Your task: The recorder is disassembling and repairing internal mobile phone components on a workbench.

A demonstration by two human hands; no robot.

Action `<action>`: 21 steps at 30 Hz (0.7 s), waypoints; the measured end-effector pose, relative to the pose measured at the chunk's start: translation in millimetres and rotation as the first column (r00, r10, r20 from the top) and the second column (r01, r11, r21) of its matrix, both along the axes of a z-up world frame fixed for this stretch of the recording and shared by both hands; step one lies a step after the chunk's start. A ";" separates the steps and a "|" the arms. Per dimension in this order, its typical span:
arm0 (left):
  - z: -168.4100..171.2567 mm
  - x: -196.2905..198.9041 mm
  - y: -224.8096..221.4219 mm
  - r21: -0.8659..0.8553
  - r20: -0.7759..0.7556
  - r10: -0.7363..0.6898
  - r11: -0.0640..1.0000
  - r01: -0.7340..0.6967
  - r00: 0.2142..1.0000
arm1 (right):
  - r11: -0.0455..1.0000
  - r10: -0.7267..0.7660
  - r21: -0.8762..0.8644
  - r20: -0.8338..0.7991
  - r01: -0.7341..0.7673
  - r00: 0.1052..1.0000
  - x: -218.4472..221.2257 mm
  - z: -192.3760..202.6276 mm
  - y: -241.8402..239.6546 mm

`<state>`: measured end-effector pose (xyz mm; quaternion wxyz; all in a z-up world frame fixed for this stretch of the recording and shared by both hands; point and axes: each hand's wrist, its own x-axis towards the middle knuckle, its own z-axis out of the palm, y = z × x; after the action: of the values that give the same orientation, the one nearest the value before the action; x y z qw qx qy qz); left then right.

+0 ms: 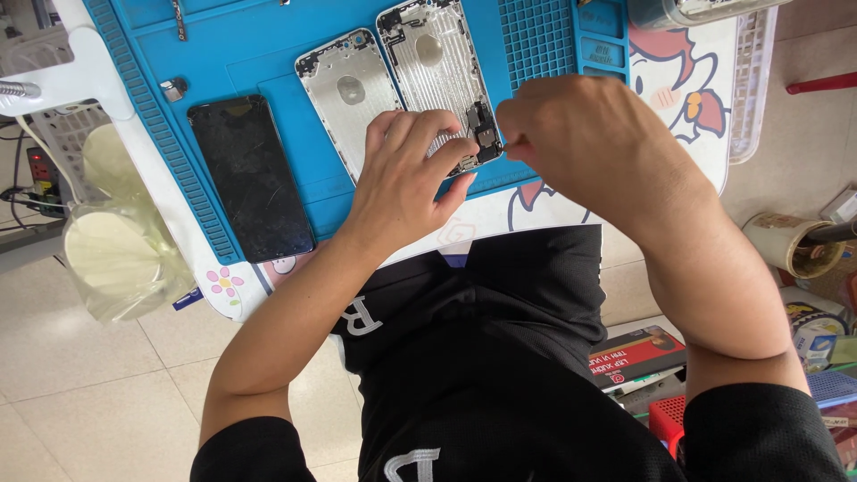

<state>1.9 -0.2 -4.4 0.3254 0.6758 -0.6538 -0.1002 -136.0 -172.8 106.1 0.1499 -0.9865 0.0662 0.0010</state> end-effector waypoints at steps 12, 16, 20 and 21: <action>4.0 -0.1 0.2 -0.006 -0.003 0.007 1.000 -0.007 1.000 | 0.999 -0.036 -0.022 -0.052 0.035 0.998 -2.8 -1.7 12.8; 4.9 -0.5 -0.4 -0.007 -0.002 0.002 1.000 -0.002 1.000 | 0.999 0.013 0.043 0.139 -0.019 0.990 2.2 3.2 14.8; 5.3 -0.8 0.3 0.005 -0.007 0.001 1.000 -0.001 1.000 | 0.979 -0.196 -0.130 -0.361 0.159 0.912 5.1 1.9 14.3; 3.6 -0.7 -0.1 0.011 -0.017 0.002 1.000 -0.002 1.000 | 0.975 -0.210 -0.164 -0.445 0.152 0.871 6.3 2.7 13.1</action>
<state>1.2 -0.3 -0.8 0.3272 0.6774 -0.6497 -0.1092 -129.7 -159.7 108.8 0.0681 -0.9550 0.1918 0.2159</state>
